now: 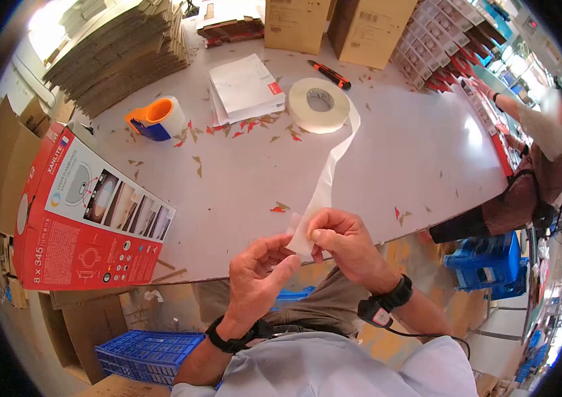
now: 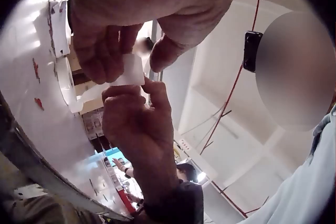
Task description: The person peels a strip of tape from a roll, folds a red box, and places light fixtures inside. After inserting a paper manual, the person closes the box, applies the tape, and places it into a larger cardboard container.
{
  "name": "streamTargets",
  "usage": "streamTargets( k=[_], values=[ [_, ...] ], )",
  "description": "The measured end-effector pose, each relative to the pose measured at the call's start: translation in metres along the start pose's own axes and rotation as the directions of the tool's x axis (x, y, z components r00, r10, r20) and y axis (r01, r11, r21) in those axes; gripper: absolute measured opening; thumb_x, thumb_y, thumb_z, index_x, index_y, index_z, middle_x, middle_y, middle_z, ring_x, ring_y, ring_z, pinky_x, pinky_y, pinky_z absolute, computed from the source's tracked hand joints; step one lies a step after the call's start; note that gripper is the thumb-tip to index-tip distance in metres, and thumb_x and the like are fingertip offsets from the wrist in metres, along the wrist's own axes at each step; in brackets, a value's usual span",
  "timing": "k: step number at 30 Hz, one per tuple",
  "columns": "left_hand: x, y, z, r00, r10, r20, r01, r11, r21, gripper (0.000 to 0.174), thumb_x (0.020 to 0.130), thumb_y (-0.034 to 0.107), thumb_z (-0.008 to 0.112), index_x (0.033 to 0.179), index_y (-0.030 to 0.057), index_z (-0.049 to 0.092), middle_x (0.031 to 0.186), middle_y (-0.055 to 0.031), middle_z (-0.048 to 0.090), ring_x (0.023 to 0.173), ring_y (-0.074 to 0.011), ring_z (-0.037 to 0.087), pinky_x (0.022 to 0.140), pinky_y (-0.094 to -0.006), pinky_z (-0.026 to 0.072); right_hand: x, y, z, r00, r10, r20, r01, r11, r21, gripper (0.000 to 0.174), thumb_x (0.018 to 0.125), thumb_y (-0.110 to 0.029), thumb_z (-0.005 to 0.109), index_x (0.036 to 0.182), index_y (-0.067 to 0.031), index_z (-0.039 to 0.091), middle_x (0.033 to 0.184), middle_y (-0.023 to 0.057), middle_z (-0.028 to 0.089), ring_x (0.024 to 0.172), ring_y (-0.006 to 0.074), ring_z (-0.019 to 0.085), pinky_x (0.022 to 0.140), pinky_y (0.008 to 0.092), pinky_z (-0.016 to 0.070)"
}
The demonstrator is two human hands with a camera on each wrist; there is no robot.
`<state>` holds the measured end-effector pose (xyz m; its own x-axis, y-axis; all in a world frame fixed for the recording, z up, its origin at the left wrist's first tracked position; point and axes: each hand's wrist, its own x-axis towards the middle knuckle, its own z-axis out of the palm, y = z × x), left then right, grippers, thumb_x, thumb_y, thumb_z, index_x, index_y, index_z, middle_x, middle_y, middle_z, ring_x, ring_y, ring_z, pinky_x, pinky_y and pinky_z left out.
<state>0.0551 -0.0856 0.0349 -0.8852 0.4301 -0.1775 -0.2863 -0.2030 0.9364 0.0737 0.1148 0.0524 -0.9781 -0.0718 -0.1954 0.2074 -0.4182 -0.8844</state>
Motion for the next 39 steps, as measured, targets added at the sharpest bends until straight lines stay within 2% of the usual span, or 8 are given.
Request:
streamTargets(
  k=[6, 11, 14, 17, 20, 27, 33, 39],
  values=[
    [0.001, -0.004, 0.002, 0.997, -0.042, -0.063, 0.041, 0.999, -0.027, 0.035, 0.093, -0.002, 0.073, 0.127, -0.0050, 0.064, 0.106, -0.0085, 0.071, 0.099, -0.0127, 0.069, 0.087, -0.0260, 0.0567, 0.000, 0.001, 0.002, 1.000, -0.007, 0.002, 0.007, 0.991, -0.134, 0.006, 0.097, -0.007, 0.064, 0.093, -0.0037, 0.067, 0.096, 0.0019, 0.066, 0.083, 0.0086, 0.060, 0.073, 0.0262, 0.0520],
    [0.003, -0.005, -0.002, 0.996, -0.002, -0.091, -0.002, 0.999, -0.041, 0.046, 0.092, -0.003, 0.074, 0.134, -0.0028, 0.056, 0.105, -0.0127, 0.073, 0.094, -0.0133, 0.070, 0.085, -0.0262, 0.0573, -0.011, 0.010, -0.005, 0.975, -0.205, -0.089, 0.168, 0.935, -0.312, 0.005, 0.094, -0.005, 0.064, 0.092, -0.0029, 0.068, 0.107, 0.0023, 0.064, 0.087, 0.0066, 0.057, 0.076, 0.0234, 0.0471],
    [0.005, -0.003, -0.007, 0.996, -0.047, -0.074, 0.042, 0.997, -0.059, 0.052, 0.091, -0.002, 0.074, 0.137, -0.0034, 0.052, 0.101, -0.0137, 0.074, 0.090, -0.0139, 0.071, 0.083, -0.0268, 0.0577, -0.025, 0.012, -0.022, 0.984, 0.137, -0.113, -0.148, 0.984, -0.098, 0.007, 0.090, -0.009, 0.064, 0.086, -0.0030, 0.067, 0.119, 0.0066, 0.062, 0.077, 0.0069, 0.049, 0.073, 0.0240, 0.0421],
    [0.006, -0.003, -0.011, 0.994, -0.106, -0.037, 0.105, 0.993, -0.051, 0.054, 0.090, -0.002, 0.074, 0.139, -0.0051, 0.050, 0.097, -0.0134, 0.074, 0.087, -0.0141, 0.071, 0.081, -0.0269, 0.0578, -0.028, 0.016, -0.026, 0.974, 0.226, 0.027, -0.227, 0.972, 0.062, 0.006, 0.090, -0.008, 0.064, 0.087, -0.0034, 0.067, 0.114, 0.0062, 0.062, 0.074, 0.0062, 0.045, 0.070, 0.0239, 0.0395],
    [0.006, -0.003, -0.012, 0.989, -0.148, -0.018, 0.148, 0.989, -0.029, 0.053, 0.090, -0.002, 0.074, 0.138, -0.0066, 0.051, 0.094, -0.0126, 0.074, 0.084, -0.0133, 0.071, 0.078, -0.0262, 0.0572, -0.024, 0.012, -0.015, 0.973, 0.231, 0.012, -0.232, 0.973, 0.022, 0.007, 0.092, -0.010, 0.064, 0.090, -0.0042, 0.067, 0.100, 0.0030, 0.065, 0.071, 0.0066, 0.043, 0.067, 0.0236, 0.0379],
    [0.006, -0.013, -0.015, 0.991, -0.132, -0.002, 0.132, 0.990, -0.046, 0.050, 0.090, 0.001, 0.074, 0.136, -0.0041, 0.055, 0.092, -0.0092, 0.072, 0.076, -0.0131, 0.068, 0.070, -0.0270, 0.0555, -0.008, 0.034, -0.005, 0.990, 0.121, -0.072, -0.119, 0.992, 0.028, 0.007, 0.096, -0.009, 0.066, 0.096, -0.0026, 0.069, 0.088, 0.0018, 0.066, 0.076, 0.0094, 0.060, 0.068, 0.0253, 0.0495],
    [-0.001, -0.031, -0.016, 0.977, -0.209, 0.036, 0.211, 0.976, -0.047, 0.016, 0.095, 0.007, 0.072, 0.107, -0.0028, 0.071, 0.086, -0.0080, 0.075, 0.073, -0.0097, 0.067, 0.067, -0.0247, 0.0548, -0.007, 0.038, 0.001, 0.992, 0.065, -0.105, -0.057, 0.995, 0.078, 0.006, 0.095, -0.006, 0.065, 0.097, -0.0008, 0.069, 0.088, 0.0046, 0.068, 0.077, 0.0112, 0.063, 0.071, 0.0275, 0.0541],
    [-0.003, -0.029, -0.014, 0.981, -0.189, 0.045, 0.190, 0.981, -0.035, 0.015, 0.099, 0.012, 0.070, 0.098, -0.0023, 0.073, 0.084, -0.0075, 0.075, 0.069, -0.0096, 0.067, 0.064, -0.0248, 0.0549, -0.007, 0.042, 0.001, 0.991, 0.026, -0.130, -0.025, 1.000, 0.013, 0.007, 0.096, -0.006, 0.064, 0.097, -0.0001, 0.069, 0.088, 0.0051, 0.069, 0.076, 0.0113, 0.064, 0.068, 0.0282, 0.0545]
  ],
)
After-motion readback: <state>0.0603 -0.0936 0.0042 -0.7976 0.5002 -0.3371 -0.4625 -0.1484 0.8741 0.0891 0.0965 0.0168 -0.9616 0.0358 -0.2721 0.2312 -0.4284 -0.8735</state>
